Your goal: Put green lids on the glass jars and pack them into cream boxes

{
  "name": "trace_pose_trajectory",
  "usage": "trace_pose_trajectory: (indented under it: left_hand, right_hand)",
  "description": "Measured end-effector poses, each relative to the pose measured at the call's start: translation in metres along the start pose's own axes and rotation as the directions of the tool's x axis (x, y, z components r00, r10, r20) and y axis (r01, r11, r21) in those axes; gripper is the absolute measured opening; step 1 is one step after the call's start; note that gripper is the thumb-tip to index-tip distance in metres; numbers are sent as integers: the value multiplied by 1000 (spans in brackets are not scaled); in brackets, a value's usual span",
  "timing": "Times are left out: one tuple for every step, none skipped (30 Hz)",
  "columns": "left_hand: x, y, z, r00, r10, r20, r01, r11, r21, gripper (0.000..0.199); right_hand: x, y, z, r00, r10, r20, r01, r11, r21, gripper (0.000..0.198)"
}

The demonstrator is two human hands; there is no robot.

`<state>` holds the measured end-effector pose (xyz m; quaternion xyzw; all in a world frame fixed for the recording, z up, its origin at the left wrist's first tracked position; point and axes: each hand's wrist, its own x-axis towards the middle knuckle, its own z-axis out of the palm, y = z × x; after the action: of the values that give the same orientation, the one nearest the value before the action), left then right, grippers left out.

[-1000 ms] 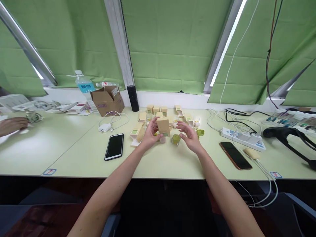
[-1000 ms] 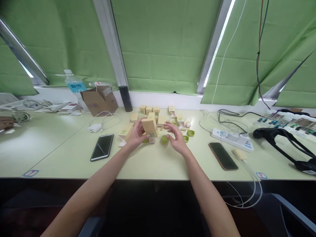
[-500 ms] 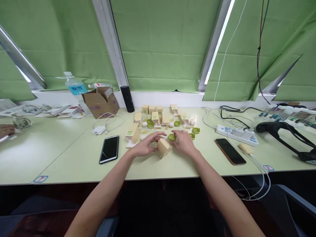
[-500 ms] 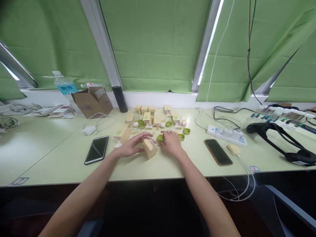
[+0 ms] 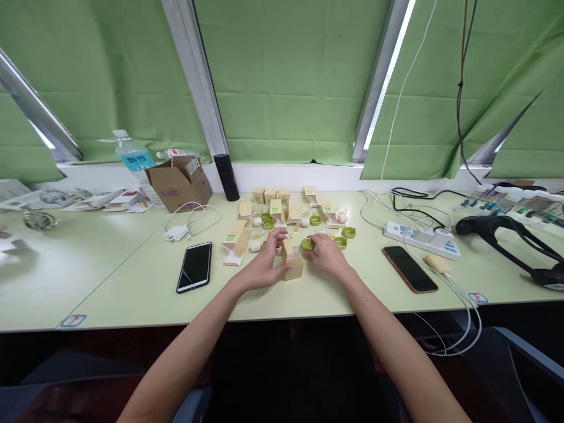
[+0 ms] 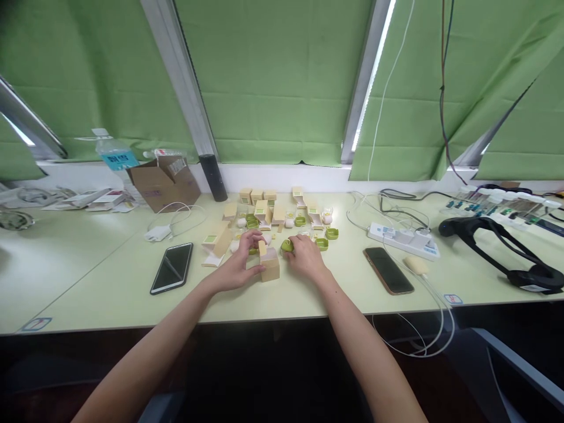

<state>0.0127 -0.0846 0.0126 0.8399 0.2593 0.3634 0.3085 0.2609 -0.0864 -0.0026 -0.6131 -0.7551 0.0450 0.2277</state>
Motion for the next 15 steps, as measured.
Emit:
trace_pose_trajectory:
  left_hand:
    - [1, 0, 3, 1000, 13, -6, -13, 999, -41, 70]
    - [2, 0, 5, 1000, 26, -8, -26, 997, -79, 65]
    - [3, 0, 6, 999, 37, -9, -38, 994, -106, 61]
    - [4, 1, 7, 999, 49, -17, -50, 992, -116, 59]
    - [4, 2, 8, 998, 62, -33, -65, 993, -103, 58]
    - [4, 3, 8, 995, 78, -58, -82, 994, -68, 56]
    - [3, 5, 9, 991, 99, -94, -100, 995, -14, 55]
    - [1, 7, 9, 983, 125, -136, -118, 991, 56, 54]
    - [-2, 9, 10, 971, 154, -180, -131, 982, 137, 51]
    - [-5, 11, 11, 958, 184, -218, -135, 966, 221, 47]
    - [-9, 13, 12, 947, 209, -244, -132, 946, 298, 42]
    - [-12, 15, 14, 939, 224, -260, -121, 925, 359, 36]
    - [-15, 16, 16, 936, 228, -268, -106, 910, 402, 31]
    - [-17, 17, 19, 938, 219, -270, -89, 902, 423, 25]
    - [-18, 17, 21, 943, 199, -269, -69, 903, 425, 22]
  right_hand:
    - [0, 2, 0, 1000, -1, -30, 2, 999, 35, 28]
    - [1, 4, 0, 997, -1, -79, 7, 997, 83, 29]
    - [1, 5, -1, 989, 4, -146, 17, 989, 146, 31]
    - [1, 7, -2, 974, 17, -225, 33, 975, 221, 32]
    - [1, 7, -4, 952, 39, -304, 57, 951, 303, 33]
    - [1, 7, -6, 926, 66, -373, 89, 919, 385, 35]
    - [0, 6, -8, 901, 92, -424, 127, 879, 460, 36]
    - [-2, 5, -10, 883, 109, -457, 168, 836, 523, 36]
    - [-4, 3, -13, 872, 116, -476, 208, 792, 574, 37]
    - [-6, 0, -15, 866, 116, -486, 244, 751, 614, 38]
    - [-8, -3, -16, 864, 109, -491, 276, 714, 644, 39]
    - [-11, -7, -18, 864, 101, -493, 302, 681, 667, 39]
    - [-14, -10, -19, 864, 91, -495, 324, 652, 686, 40]
    - [-17, -14, -21, 865, 80, -496, 343, 628, 699, 41]
    - [-20, -18, -22, 866, 65, -496, 359, 610, 707, 42]
